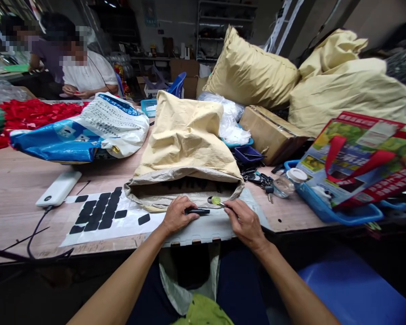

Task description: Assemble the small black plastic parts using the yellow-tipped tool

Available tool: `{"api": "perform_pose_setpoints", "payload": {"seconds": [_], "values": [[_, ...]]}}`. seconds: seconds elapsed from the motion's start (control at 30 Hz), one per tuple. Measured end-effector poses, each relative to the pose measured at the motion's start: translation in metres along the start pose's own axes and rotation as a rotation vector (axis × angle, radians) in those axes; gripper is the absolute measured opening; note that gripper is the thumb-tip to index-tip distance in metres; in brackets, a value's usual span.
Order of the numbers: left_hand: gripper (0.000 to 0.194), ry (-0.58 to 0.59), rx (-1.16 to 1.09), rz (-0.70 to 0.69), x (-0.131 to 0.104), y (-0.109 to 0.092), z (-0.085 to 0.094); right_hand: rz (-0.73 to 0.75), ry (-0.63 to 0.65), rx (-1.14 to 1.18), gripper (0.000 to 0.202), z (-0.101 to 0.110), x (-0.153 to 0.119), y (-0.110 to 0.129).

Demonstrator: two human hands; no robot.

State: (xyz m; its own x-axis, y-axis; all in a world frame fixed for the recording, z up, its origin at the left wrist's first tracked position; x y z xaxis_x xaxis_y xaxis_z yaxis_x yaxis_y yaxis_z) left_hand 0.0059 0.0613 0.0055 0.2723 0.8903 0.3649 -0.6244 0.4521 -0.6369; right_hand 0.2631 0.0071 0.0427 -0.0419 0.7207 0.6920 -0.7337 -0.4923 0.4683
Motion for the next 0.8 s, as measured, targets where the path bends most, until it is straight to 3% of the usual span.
{"api": "perform_pose_setpoints", "payload": {"seconds": [0.13, 0.27, 0.5, 0.67, 0.8], "values": [[0.024, -0.039, -0.020, 0.008, 0.000, 0.000, 0.000, -0.013, 0.051, 0.006, 0.025, -0.021, -0.001, 0.035], [0.022, -0.051, -0.003, -0.008, 0.000, 0.001, -0.001, 0.009, 0.035, -0.021, 0.026, -0.027, 0.001, 0.048], [0.016, -0.062, -0.001, -0.017, -0.001, 0.002, -0.002, 0.041, 0.106, -0.125, 0.027, -0.030, -0.007, 0.048], [0.016, -0.070, -0.007, 0.003, -0.002, 0.001, -0.003, -0.016, -0.002, -0.132, 0.028, -0.023, -0.008, 0.042], [0.016, -0.065, 0.004, 0.003, -0.002, -0.001, -0.002, -0.011, 0.059, -0.139, 0.027, -0.021, -0.011, 0.040]]}}
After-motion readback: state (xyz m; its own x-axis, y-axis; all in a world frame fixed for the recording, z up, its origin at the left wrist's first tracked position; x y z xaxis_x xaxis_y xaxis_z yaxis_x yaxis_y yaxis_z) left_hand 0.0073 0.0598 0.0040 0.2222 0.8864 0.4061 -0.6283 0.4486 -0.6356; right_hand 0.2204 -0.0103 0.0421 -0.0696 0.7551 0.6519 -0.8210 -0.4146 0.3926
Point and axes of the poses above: each hand's wrist, its own x-axis towards the middle knuckle, its own z-axis out of the back of the hand, y = z × x, the point moved 2 cm from there along x, towards the middle knuckle, and after that the axes turned 15 degrees about -y, right-handed, at the moved point
